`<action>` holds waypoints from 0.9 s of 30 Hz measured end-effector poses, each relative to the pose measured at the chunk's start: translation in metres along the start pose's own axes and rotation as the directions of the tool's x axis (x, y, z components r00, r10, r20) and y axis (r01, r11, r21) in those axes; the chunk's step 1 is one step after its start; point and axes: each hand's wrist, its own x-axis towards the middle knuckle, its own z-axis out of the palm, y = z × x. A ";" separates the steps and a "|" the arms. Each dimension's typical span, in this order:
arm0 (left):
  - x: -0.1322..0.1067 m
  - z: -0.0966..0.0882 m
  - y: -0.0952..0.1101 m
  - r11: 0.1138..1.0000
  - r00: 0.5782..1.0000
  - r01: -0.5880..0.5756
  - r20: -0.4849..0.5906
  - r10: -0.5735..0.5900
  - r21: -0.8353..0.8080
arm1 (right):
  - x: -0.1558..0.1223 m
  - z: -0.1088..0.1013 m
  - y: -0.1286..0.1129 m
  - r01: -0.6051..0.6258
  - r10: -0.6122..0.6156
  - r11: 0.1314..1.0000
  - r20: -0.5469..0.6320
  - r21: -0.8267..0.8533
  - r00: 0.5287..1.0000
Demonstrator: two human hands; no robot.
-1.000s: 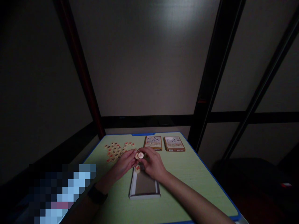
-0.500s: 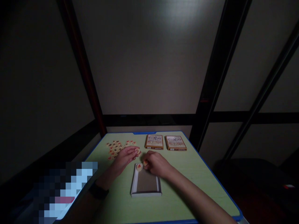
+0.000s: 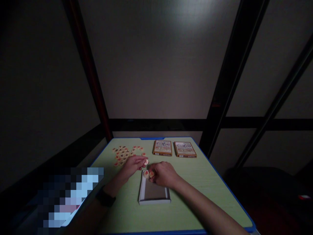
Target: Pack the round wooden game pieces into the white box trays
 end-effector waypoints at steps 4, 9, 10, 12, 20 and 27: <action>-0.001 0.000 -0.002 1.000 0.999 -0.009 0.050 0.010 -0.015 | -0.001 0.001 0.000 -0.002 0.002 1.000 -0.009 0.010 1.000; -0.002 0.000 -0.001 0.997 0.998 -0.020 0.062 0.025 -0.078 | 0.000 0.004 -0.001 0.000 0.000 1.000 -0.028 0.001 1.000; -0.002 0.000 -0.001 0.996 0.998 -0.016 0.060 0.021 -0.083 | 0.000 0.004 -0.001 -0.002 0.002 1.000 -0.032 -0.004 0.999; -0.003 0.001 0.001 0.996 0.998 -0.009 0.059 0.014 -0.086 | 0.000 0.006 -0.002 -0.010 0.010 1.000 -0.038 -0.011 0.999; -0.004 0.000 0.004 0.998 0.996 -0.058 0.072 0.060 -0.031 | 0.001 0.002 0.003 -0.019 0.024 0.999 -0.122 0.042 0.992; -0.003 0.002 0.000 0.989 0.961 -0.089 0.252 0.116 -0.119 | 0.002 0.003 0.004 0.095 -0.087 0.995 -0.243 0.021 0.966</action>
